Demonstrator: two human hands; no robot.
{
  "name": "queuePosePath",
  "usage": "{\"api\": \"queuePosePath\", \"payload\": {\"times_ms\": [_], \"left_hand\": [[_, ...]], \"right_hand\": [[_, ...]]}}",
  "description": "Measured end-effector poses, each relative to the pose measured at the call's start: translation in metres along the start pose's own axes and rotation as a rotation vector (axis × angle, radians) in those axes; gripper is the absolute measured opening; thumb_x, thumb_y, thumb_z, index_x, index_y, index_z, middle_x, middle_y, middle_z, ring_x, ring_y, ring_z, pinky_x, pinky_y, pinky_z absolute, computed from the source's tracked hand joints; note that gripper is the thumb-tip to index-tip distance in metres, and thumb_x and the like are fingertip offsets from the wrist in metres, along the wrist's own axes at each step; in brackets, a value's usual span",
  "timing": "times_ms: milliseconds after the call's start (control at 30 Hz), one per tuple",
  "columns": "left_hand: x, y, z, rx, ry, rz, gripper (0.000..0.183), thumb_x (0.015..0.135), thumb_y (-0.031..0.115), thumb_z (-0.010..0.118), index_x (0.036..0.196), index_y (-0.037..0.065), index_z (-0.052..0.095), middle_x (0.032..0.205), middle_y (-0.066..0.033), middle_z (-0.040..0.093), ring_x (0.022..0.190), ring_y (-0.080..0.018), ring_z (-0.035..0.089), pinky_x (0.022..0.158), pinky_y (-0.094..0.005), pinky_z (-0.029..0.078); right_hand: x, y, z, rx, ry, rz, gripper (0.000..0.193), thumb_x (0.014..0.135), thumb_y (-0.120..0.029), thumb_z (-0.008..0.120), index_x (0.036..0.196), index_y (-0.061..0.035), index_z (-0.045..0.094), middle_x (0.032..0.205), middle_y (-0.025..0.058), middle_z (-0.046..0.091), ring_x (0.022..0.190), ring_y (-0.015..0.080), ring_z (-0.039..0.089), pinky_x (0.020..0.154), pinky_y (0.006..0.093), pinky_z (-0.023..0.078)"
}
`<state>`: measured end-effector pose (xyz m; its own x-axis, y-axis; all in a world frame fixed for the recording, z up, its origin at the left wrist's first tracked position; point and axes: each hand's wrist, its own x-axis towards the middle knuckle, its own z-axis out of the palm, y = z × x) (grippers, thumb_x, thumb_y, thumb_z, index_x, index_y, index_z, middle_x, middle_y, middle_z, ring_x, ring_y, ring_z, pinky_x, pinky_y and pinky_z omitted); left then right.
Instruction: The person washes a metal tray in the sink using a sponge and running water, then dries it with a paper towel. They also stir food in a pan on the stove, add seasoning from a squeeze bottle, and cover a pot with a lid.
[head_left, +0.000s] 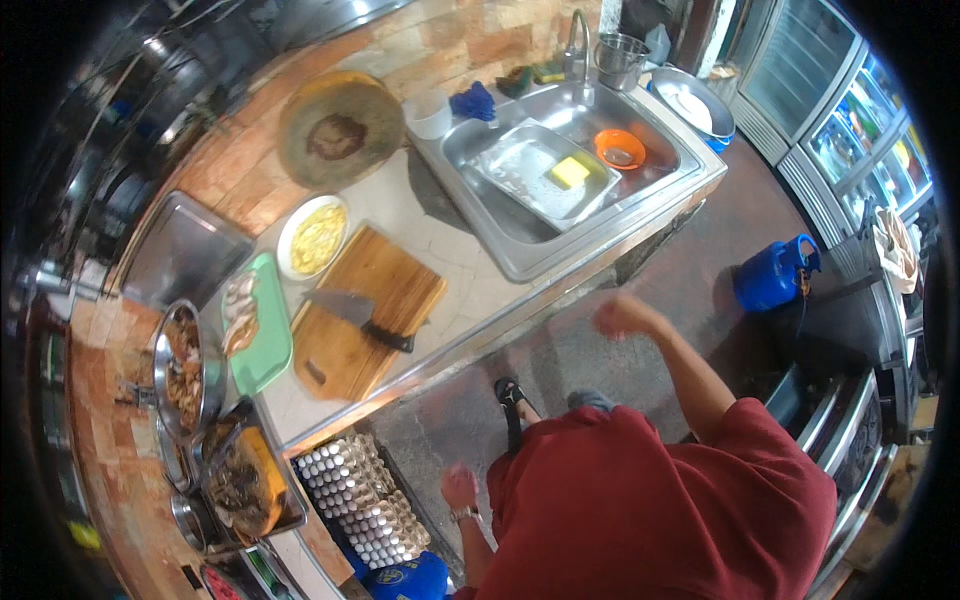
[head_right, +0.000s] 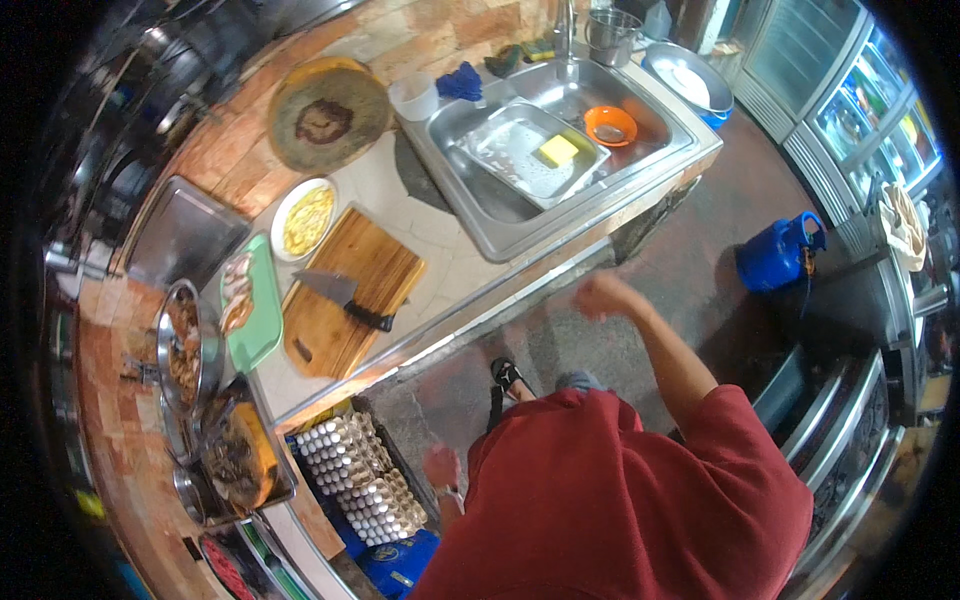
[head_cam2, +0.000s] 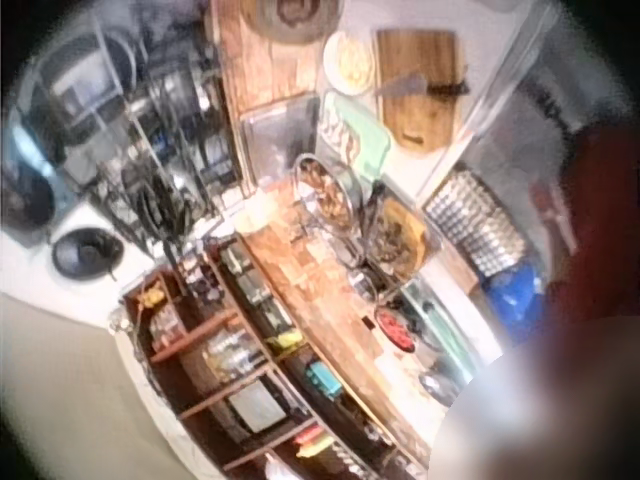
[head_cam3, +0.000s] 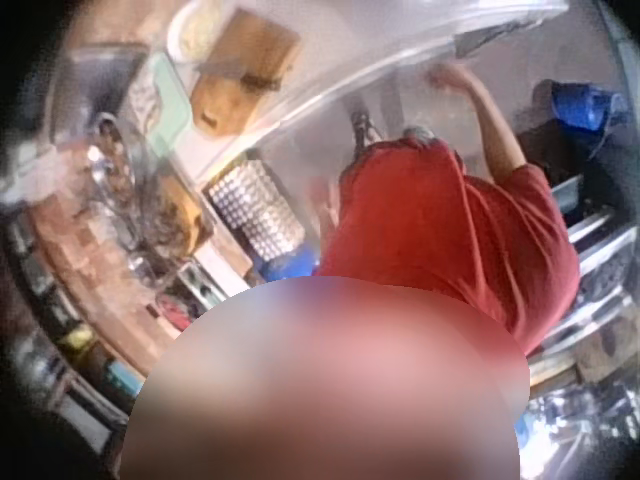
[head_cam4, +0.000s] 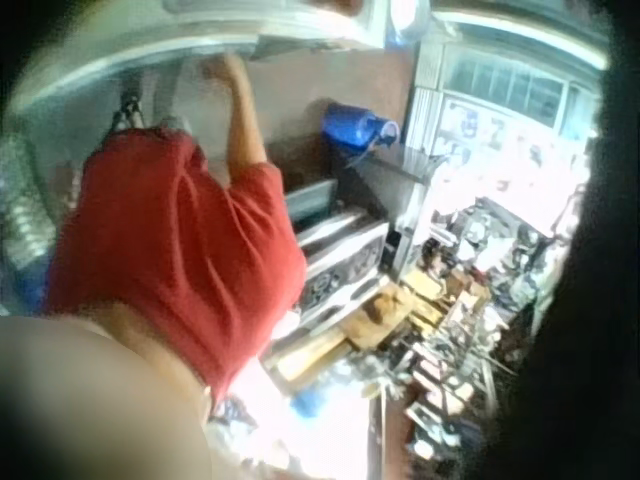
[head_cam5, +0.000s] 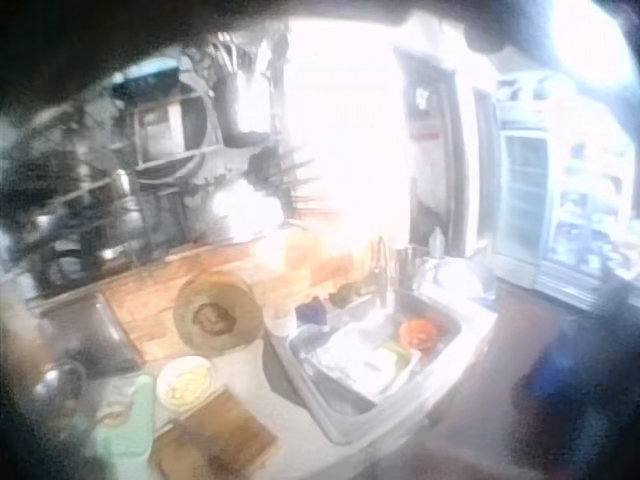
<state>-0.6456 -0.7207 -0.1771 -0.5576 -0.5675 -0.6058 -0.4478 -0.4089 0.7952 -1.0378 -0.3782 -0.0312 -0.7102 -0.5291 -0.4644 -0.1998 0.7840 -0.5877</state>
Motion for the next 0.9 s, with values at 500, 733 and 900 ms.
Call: {"api": "queuePosePath", "payload": {"times_ms": [500,733,900], "left_hand": [[0.205,0.261,0.511,0.779,-0.031,0.273,0.038,0.095,0.032,0.049,0.116,0.001,0.054,0.101,-0.0191,0.064,0.089,-0.0339,0.063,0.084,-0.0403,0.047],[0.218,0.244,0.534,0.483,0.178,0.368,0.022,0.095,0.02,0.044,0.101,0.001,0.054,0.091,-0.0188,0.06,0.085,-0.0319,0.059,0.078,-0.0407,0.044],[0.24,0.215,0.501,0.351,0.192,0.062,0.023,0.096,0.022,0.044,0.104,0.003,0.054,0.094,-0.0178,0.06,0.089,-0.0326,0.058,0.08,-0.0413,0.043]], "right_hand": [[0.369,0.063,-0.132,-0.462,0.485,-0.18,0.053,0.077,-0.033,0.066,0.126,-0.0172,0.052,0.125,0.0209,0.043,0.112,0.0412,0.048,0.094,0.0497,0.044],[0.434,-0.012,-0.103,0.562,0.259,0.02,0.041,0.08,-0.028,0.06,0.117,-0.0133,0.05,0.106,0.0283,0.049,0.098,0.0478,0.056,0.08,0.0532,0.048],[0.345,-0.014,-0.105,0.05,0.05,-0.374,0.046,0.081,-0.028,0.06,0.123,-0.016,0.047,0.11,0.0246,0.05,0.099,0.0439,0.057,0.074,0.0506,0.052]]}}
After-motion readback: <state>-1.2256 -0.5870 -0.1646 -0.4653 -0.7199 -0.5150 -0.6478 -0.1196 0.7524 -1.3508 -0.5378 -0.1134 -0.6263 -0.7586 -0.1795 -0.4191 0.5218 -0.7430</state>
